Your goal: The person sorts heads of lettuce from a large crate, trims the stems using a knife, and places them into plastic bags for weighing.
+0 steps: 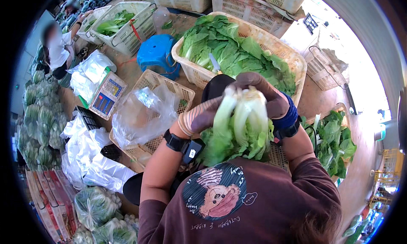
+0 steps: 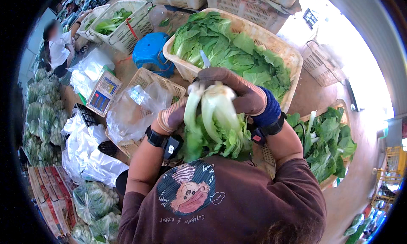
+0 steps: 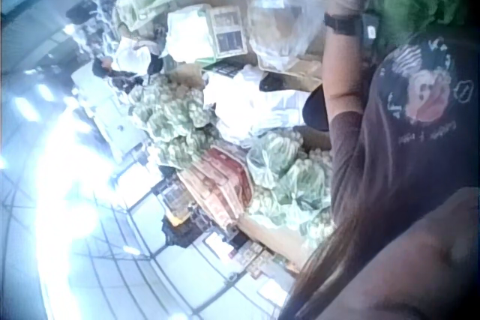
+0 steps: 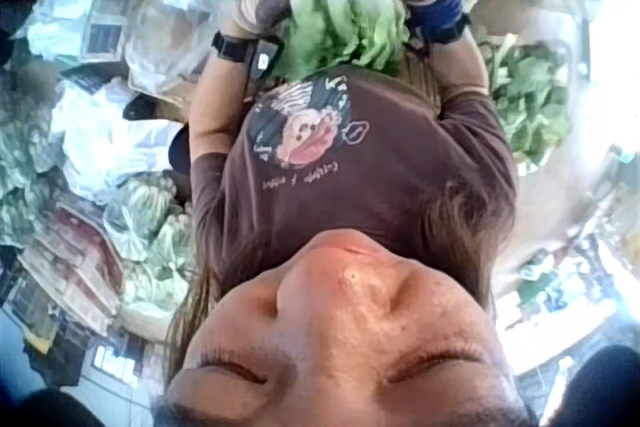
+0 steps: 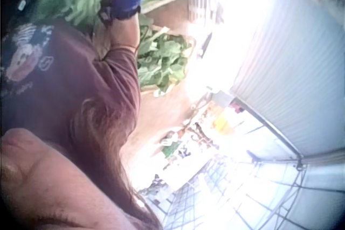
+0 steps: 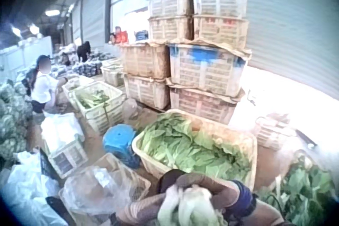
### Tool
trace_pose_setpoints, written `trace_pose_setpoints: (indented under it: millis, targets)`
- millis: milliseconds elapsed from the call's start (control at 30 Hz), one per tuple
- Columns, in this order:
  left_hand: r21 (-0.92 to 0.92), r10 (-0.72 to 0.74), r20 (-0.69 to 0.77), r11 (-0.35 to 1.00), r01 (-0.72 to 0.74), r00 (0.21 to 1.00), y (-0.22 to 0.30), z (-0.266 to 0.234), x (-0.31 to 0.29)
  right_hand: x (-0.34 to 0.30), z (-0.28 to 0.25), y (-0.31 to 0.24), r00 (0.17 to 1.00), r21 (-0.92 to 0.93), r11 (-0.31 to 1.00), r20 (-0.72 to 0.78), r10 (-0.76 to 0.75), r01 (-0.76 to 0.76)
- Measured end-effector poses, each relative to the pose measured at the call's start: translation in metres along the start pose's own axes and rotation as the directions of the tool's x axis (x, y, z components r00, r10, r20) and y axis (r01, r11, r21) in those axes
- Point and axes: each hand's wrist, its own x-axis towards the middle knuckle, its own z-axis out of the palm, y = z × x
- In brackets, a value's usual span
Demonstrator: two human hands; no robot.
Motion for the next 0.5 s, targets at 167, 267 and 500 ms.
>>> trace_pose_setpoints:
  millis: [167, 267, 500]
  targets:
    - [0.502, -0.008, 0.159, 0.862, -0.074, 0.987, -0.02, -0.043, -0.005, 0.03, -0.001, -0.004, 0.979, -0.682, 0.708, 0.192, -0.063, 0.18]
    - [0.525, 0.146, 0.051, 0.838, -0.151, 0.988, -0.027, -0.039, -0.009, 0.028, 0.007, -0.003, 0.997, -0.611, 0.788, -0.062, 0.046, -0.074]
    - [0.782, 0.395, 0.01, 0.569, -0.253, 0.919, -0.014, -0.031, -0.014, 0.02, 0.016, -0.007, 0.994, -0.853, 0.517, -0.107, -0.03, -0.076]
